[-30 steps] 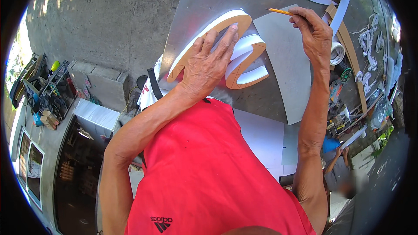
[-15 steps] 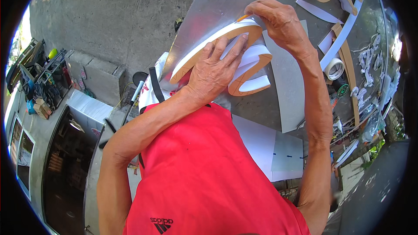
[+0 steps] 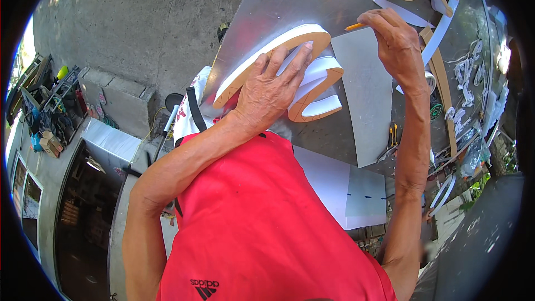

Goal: The recorder is seen measuring, cutting, and assembling large dimensional letters for a sign.

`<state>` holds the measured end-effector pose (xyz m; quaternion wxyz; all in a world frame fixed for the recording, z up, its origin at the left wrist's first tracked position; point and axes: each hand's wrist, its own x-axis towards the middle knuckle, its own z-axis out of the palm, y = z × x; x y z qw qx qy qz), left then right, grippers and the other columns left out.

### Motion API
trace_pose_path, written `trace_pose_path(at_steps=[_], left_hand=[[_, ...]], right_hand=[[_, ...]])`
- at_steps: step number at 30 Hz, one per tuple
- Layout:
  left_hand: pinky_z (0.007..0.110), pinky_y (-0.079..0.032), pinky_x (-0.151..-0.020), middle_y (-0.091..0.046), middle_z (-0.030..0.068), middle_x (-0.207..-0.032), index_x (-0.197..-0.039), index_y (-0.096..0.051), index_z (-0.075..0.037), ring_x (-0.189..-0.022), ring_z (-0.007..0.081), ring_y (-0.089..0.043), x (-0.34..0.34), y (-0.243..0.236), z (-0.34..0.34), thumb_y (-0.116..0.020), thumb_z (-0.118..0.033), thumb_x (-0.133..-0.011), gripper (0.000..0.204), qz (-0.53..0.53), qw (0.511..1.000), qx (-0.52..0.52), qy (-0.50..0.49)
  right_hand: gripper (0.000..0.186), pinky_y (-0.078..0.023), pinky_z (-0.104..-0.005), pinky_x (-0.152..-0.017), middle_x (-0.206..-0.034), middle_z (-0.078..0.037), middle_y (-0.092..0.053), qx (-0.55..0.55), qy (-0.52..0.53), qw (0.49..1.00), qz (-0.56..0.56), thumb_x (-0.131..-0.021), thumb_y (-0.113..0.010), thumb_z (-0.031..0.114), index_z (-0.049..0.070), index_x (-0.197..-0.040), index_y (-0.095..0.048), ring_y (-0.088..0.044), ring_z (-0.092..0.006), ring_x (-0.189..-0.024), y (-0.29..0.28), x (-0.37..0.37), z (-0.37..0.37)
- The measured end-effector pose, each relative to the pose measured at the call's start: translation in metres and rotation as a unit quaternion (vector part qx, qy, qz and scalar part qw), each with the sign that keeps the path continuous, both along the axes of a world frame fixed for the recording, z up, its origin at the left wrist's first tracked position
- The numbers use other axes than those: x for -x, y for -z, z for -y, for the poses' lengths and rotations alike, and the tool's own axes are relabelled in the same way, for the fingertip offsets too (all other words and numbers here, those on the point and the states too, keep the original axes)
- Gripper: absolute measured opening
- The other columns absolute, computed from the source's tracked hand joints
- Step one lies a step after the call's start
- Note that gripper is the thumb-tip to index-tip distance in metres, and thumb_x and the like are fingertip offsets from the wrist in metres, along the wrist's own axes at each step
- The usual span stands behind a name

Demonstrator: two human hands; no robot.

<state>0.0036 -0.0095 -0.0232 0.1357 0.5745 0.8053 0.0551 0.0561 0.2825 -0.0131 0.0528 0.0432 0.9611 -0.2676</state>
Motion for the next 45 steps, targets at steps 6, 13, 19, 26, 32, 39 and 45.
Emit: trace_pose_path(at_steps=[6, 13, 19, 26, 32, 39, 45], left_hand=[[0.039, -0.040, -0.103, -0.039, 0.0000, -0.162, -0.148, -0.055, -0.009, -0.129, 0.0269, -0.045, 0.000, 0.000, 0.000, -0.076, -0.019, -0.080, 0.072, 0.020, 1.000, -0.002, 0.002], [0.040, -0.038, -0.106, -0.034, -0.0006, -0.165, -0.152, -0.049, -0.009, -0.135, 0.0273, -0.041, 0.002, -0.008, -0.003, -0.080, -0.017, -0.077, 0.082, 0.062, 0.998, 0.014, 0.013], [0.041, -0.037, -0.108, -0.032, 0.0007, -0.165, -0.154, -0.045, -0.008, -0.136, 0.0279, -0.040, 0.006, -0.017, -0.007, -0.089, -0.015, -0.064, 0.102, 0.081, 0.995, 0.046, 0.019], [0.042, -0.037, -0.107, -0.035, 0.0018, -0.165, -0.155, -0.045, -0.008, -0.131, 0.0324, -0.044, 0.006, -0.015, -0.008, -0.092, -0.014, -0.056, 0.110, 0.046, 0.997, 0.047, 0.042], [0.045, -0.035, -0.111, -0.037, 0.0031, -0.164, -0.156, -0.042, -0.008, -0.129, 0.0350, -0.042, 0.007, -0.011, -0.005, -0.091, -0.017, -0.056, 0.112, 0.028, 0.996, 0.049, 0.073], [0.046, -0.032, -0.113, -0.038, 0.0063, -0.164, -0.154, -0.043, -0.003, -0.131, 0.0369, -0.040, 0.007, -0.011, -0.007, -0.089, -0.023, -0.063, 0.103, 0.023, 0.995, 0.044, 0.084], [0.046, -0.030, -0.114, -0.037, 0.0084, -0.164, -0.154, -0.043, -0.002, -0.131, 0.0375, -0.041, 0.009, -0.014, -0.010, -0.088, -0.026, -0.067, 0.100, 0.029, 0.995, 0.042, 0.082]], right_hand=[[0.014, -0.058, -0.0332, -0.076, -0.102, -0.009, -0.075, 0.104, 0.159, 0.981, -0.042, -0.095, -0.067, 0.001, 0.006, -0.106, -0.075, -0.074, -0.0244, -0.088, 0.014, -0.025, 0.016], [0.016, -0.056, -0.0279, -0.075, -0.095, -0.004, -0.075, 0.171, 0.329, 0.927, -0.057, -0.098, -0.064, 0.002, 0.006, -0.108, -0.076, -0.071, -0.0140, -0.084, 0.027, -0.061, 0.034], [0.017, -0.056, -0.0253, -0.075, -0.093, -0.002, -0.074, 0.201, 0.519, 0.825, -0.094, -0.097, -0.065, 0.002, 0.006, -0.109, -0.077, -0.071, -0.0111, -0.083, 0.039, -0.131, 0.049], [0.023, -0.057, -0.0325, -0.081, -0.100, -0.008, -0.072, -0.040, 0.578, 0.803, -0.141, -0.094, -0.064, -0.002, 0.006, -0.113, -0.074, -0.073, -0.0236, -0.094, 0.063, -0.197, 0.087], [0.038, -0.057, -0.0372, -0.083, -0.113, -0.009, -0.063, -0.088, 0.578, 0.797, -0.153, -0.088, -0.067, -0.006, 0.010, -0.123, -0.070, -0.067, -0.0290, -0.101, 0.074, -0.216, 0.123], [0.042, -0.059, -0.0379, -0.084, -0.123, -0.011, -0.059, -0.086, 0.591, 0.783, -0.174, -0.087, -0.067, -0.006, 0.010, -0.126, -0.069, -0.061, -0.0307, -0.109, 0.087, -0.221, 0.137], [0.039, -0.056, -0.0357, -0.079, -0.123, -0.011, -0.059, -0.082, 0.597, 0.771, -0.205, -0.088, -0.068, -0.002, 0.008, -0.126, -0.069, -0.059, -0.0293, -0.108, 0.072, -0.217, 0.140]])
